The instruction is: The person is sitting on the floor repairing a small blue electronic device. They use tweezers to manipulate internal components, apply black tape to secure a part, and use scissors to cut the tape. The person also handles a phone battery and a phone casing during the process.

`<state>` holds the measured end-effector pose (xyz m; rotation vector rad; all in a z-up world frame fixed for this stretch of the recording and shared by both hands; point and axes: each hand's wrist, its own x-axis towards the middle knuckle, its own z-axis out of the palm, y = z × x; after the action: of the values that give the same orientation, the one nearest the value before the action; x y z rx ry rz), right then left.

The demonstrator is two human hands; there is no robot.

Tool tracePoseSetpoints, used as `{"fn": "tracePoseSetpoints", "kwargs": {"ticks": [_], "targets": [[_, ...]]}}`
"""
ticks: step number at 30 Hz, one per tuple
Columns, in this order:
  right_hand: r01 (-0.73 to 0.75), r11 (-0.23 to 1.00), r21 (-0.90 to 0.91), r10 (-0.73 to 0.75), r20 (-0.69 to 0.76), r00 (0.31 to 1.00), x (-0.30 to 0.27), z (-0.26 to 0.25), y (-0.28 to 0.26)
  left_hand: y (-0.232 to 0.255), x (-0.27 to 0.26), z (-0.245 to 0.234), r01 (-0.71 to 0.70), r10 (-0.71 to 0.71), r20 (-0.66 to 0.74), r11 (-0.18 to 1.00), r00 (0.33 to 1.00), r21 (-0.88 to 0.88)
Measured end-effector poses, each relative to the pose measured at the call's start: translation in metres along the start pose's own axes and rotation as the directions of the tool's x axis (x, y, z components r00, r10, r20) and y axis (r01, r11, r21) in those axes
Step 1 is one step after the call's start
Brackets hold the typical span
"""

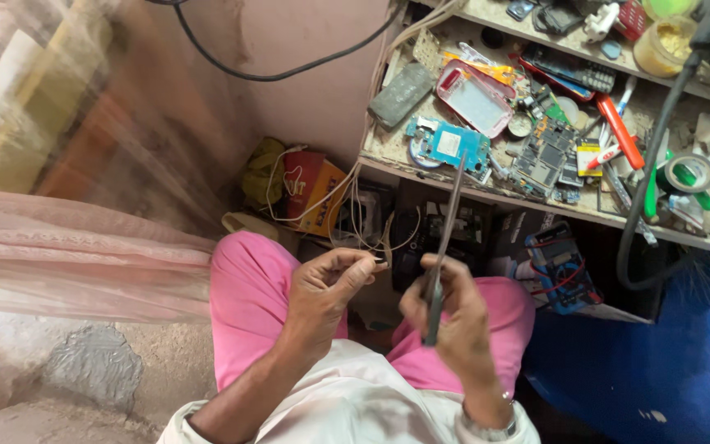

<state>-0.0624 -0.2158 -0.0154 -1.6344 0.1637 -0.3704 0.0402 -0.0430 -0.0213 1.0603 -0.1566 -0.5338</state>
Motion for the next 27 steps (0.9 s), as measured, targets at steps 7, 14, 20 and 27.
{"fn": "tracePoseSetpoints", "kwargs": {"ticks": [7, 14, 20, 27], "targets": [[-0.038, 0.978, -0.206, 0.058, 0.090, 0.994, -0.056, 0.036, 0.035, 0.006, 0.009, 0.006, -0.011, 0.008, -0.012, 0.971, 1.000, -0.237], [-0.074, 0.981, -0.179, 0.086, 0.064, 0.994, -0.052, 0.040, 0.030, 0.003, 0.009, 0.006, 0.105, -0.114, -0.018, 0.959, 0.993, -0.265], [-0.107, 0.983, -0.149, 0.117, 0.061, 0.991, -0.054, 0.042, 0.037, 0.001, 0.008, 0.002, 0.068, -0.077, -0.029, 0.971, 0.997, -0.229], [-0.175, 0.978, -0.110, 0.173, -0.021, 0.985, -0.062, 0.039, 0.051, 0.003, 0.009, 0.004, 0.053, -0.058, -0.019, 0.975, 0.998, -0.216]]}}
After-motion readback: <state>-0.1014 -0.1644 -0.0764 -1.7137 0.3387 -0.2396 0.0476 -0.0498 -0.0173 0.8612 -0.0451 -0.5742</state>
